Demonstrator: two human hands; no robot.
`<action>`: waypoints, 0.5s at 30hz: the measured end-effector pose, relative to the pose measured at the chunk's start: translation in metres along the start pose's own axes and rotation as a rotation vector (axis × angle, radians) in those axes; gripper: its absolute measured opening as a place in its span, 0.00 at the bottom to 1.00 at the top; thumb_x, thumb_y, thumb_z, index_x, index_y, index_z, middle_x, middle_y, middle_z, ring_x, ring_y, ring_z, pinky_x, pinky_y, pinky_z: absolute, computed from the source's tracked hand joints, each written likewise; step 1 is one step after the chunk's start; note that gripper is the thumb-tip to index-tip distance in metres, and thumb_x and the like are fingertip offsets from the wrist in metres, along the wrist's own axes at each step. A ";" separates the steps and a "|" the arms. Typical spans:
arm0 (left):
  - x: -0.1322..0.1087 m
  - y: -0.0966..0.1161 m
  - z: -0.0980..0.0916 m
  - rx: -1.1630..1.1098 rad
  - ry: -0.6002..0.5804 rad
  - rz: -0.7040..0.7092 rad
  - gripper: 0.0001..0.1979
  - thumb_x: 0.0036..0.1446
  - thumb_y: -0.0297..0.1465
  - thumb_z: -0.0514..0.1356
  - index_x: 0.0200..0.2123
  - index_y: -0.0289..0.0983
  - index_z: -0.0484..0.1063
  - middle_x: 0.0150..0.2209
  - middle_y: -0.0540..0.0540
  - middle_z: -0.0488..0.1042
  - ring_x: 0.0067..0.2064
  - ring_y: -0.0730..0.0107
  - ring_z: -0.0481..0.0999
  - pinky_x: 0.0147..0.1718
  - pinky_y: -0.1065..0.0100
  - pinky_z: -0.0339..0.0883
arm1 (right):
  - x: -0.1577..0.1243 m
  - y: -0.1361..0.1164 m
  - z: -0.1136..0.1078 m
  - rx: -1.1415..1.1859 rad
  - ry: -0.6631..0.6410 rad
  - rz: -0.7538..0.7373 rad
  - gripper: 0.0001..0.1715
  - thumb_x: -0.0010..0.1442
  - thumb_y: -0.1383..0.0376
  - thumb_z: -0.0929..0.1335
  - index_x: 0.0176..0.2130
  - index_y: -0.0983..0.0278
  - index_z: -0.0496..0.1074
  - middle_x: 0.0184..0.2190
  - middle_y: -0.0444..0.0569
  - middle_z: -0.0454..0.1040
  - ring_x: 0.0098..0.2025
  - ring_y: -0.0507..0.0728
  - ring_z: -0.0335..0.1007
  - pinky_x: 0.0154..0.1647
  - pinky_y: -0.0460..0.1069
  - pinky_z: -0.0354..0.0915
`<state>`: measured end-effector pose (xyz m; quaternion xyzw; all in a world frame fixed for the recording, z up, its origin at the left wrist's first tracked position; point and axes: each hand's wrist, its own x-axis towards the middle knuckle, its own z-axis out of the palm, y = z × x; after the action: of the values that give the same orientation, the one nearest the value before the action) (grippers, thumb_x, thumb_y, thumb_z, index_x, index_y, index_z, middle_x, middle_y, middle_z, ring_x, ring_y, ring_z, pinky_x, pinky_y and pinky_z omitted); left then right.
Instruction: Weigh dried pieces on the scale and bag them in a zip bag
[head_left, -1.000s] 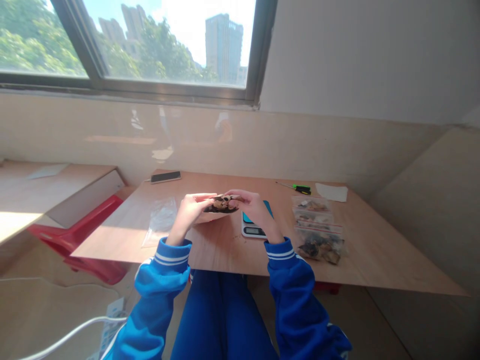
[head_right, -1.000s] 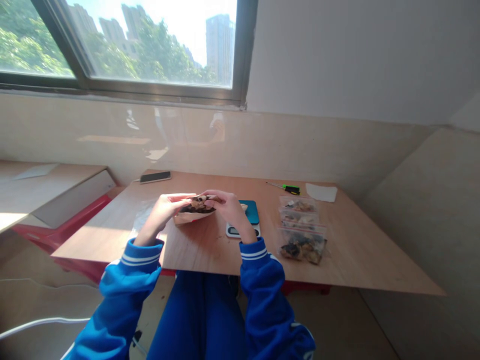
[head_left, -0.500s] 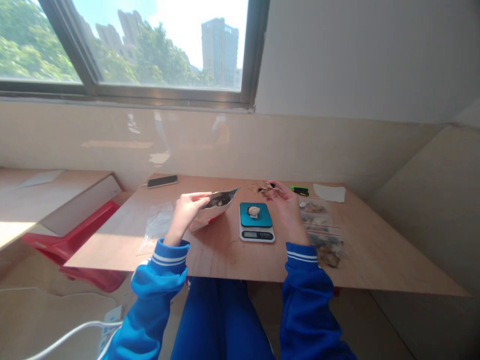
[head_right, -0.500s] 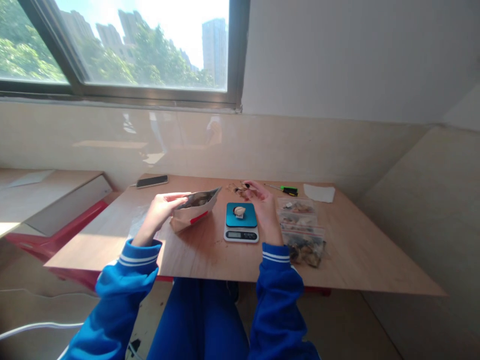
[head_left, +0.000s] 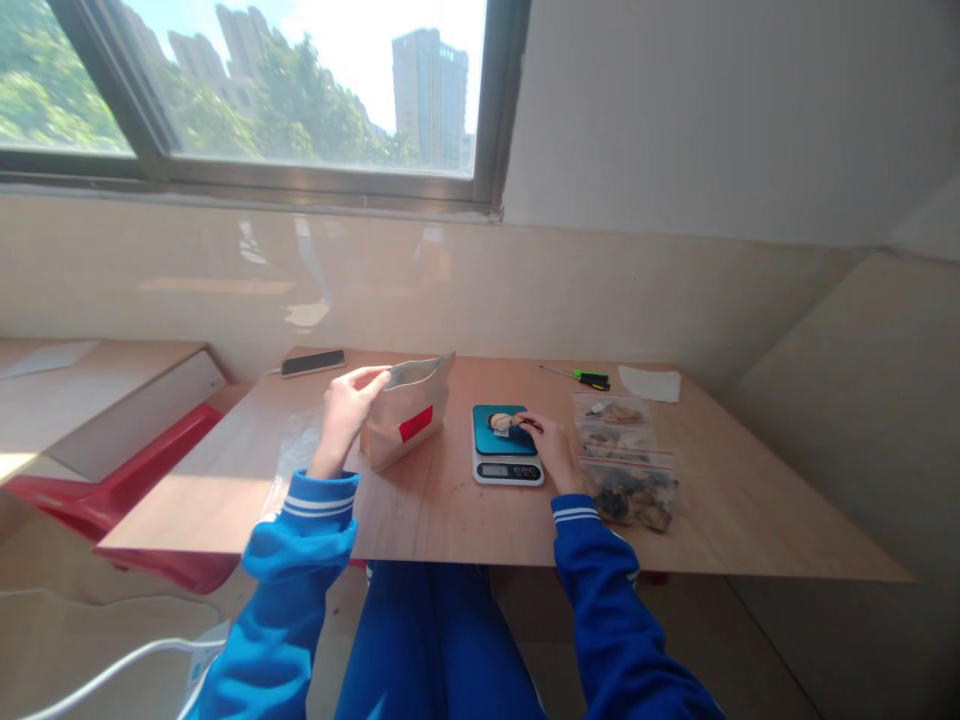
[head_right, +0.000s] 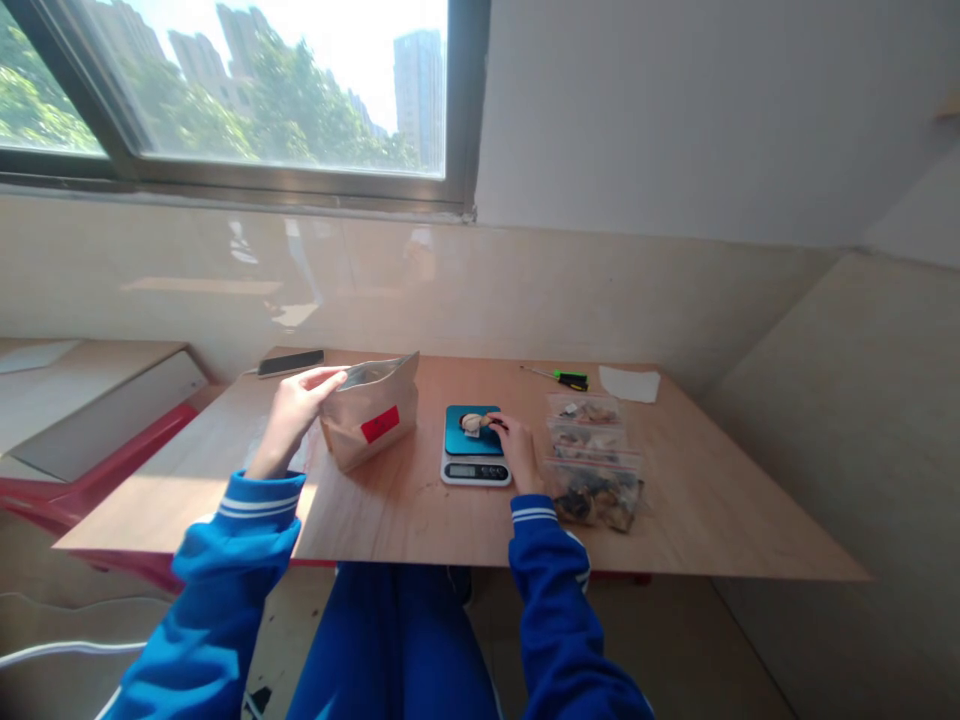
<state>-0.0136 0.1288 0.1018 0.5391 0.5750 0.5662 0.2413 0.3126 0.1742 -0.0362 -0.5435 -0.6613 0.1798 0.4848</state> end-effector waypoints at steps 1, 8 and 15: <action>0.000 -0.001 0.001 -0.015 0.014 0.020 0.20 0.48 0.42 0.63 0.39 0.34 0.79 0.40 0.40 0.80 0.45 0.57 0.77 0.48 0.59 0.67 | -0.002 0.002 0.000 -0.008 -0.015 -0.011 0.13 0.56 0.62 0.66 0.38 0.62 0.78 0.41 0.52 0.80 0.43 0.62 0.76 0.49 0.58 0.68; -0.005 -0.012 0.012 -0.170 0.122 0.123 0.25 0.52 0.45 0.62 0.48 0.35 0.69 0.50 0.37 0.74 0.52 0.60 0.73 0.52 0.58 0.65 | -0.019 0.008 0.000 -0.043 -0.054 -0.053 0.16 0.57 0.65 0.65 0.44 0.62 0.77 0.46 0.54 0.78 0.48 0.63 0.73 0.52 0.59 0.66; -0.018 -0.048 0.018 -0.171 0.107 0.120 0.31 0.51 0.48 0.62 0.53 0.38 0.60 0.54 0.36 0.69 0.55 0.58 0.70 0.53 0.57 0.64 | -0.028 0.010 0.007 -0.033 -0.088 -0.071 0.25 0.55 0.67 0.65 0.53 0.64 0.70 0.53 0.56 0.72 0.55 0.62 0.69 0.58 0.60 0.62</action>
<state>-0.0090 0.1303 0.0476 0.5190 0.5032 0.6547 0.2210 0.3104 0.1546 -0.0592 -0.5191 -0.7038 0.1750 0.4524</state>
